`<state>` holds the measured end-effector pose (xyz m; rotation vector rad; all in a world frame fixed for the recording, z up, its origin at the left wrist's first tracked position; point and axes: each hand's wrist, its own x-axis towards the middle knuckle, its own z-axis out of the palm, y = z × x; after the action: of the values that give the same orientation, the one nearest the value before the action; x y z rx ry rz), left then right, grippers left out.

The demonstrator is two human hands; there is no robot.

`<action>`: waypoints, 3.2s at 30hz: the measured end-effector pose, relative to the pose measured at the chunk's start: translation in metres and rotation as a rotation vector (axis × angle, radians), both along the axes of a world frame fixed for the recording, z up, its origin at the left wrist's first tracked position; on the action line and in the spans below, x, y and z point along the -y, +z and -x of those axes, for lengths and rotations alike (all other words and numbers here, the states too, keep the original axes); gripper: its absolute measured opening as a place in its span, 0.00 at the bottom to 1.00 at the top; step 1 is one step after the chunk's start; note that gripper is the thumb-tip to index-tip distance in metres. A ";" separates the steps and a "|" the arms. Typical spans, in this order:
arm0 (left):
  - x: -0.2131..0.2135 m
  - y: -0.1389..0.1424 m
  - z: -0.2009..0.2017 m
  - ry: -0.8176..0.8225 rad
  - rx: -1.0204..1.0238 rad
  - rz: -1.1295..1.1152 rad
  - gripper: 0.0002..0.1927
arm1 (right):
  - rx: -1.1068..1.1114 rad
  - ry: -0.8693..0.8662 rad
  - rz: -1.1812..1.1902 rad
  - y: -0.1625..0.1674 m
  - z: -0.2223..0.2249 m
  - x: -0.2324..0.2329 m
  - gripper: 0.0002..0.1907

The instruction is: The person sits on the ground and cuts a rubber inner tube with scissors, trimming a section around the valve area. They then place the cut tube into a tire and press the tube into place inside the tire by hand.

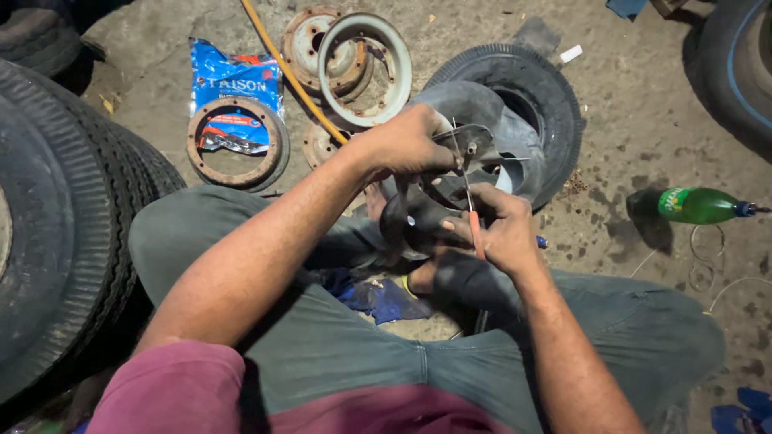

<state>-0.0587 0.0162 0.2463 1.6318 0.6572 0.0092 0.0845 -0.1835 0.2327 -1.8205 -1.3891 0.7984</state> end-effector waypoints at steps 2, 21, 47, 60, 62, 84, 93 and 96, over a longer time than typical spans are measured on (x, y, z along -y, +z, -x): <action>0.001 0.002 -0.002 -0.043 0.089 -0.018 0.14 | -0.015 0.048 -0.074 0.007 0.002 -0.003 0.23; -0.010 -0.010 -0.003 -0.053 0.071 -0.064 0.14 | 0.093 -0.046 -0.024 -0.002 0.014 -0.006 0.21; -0.003 -0.014 -0.001 -0.078 0.034 0.168 0.10 | 0.078 0.008 -0.168 0.012 0.022 -0.013 0.22; -0.004 -0.014 0.003 -0.090 0.093 0.020 0.11 | 0.074 -0.019 -0.144 0.002 0.018 -0.013 0.21; 0.001 -0.014 0.000 -0.112 0.079 0.023 0.11 | 0.094 0.007 -0.116 0.003 0.017 -0.012 0.22; 0.007 -0.013 -0.001 -0.136 0.181 -0.027 0.14 | 0.069 -0.032 -0.038 -0.008 0.011 -0.004 0.19; 0.007 -0.012 0.001 -0.156 0.154 -0.014 0.14 | 0.068 -0.001 -0.135 -0.001 0.012 -0.007 0.21; 0.007 -0.010 0.000 -0.140 0.187 -0.031 0.15 | 0.043 0.000 -0.126 -0.001 0.010 -0.007 0.20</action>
<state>-0.0586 0.0095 0.2360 1.6801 0.4012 0.0695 0.0746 -0.1766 0.2320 -1.7493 -1.4342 0.6599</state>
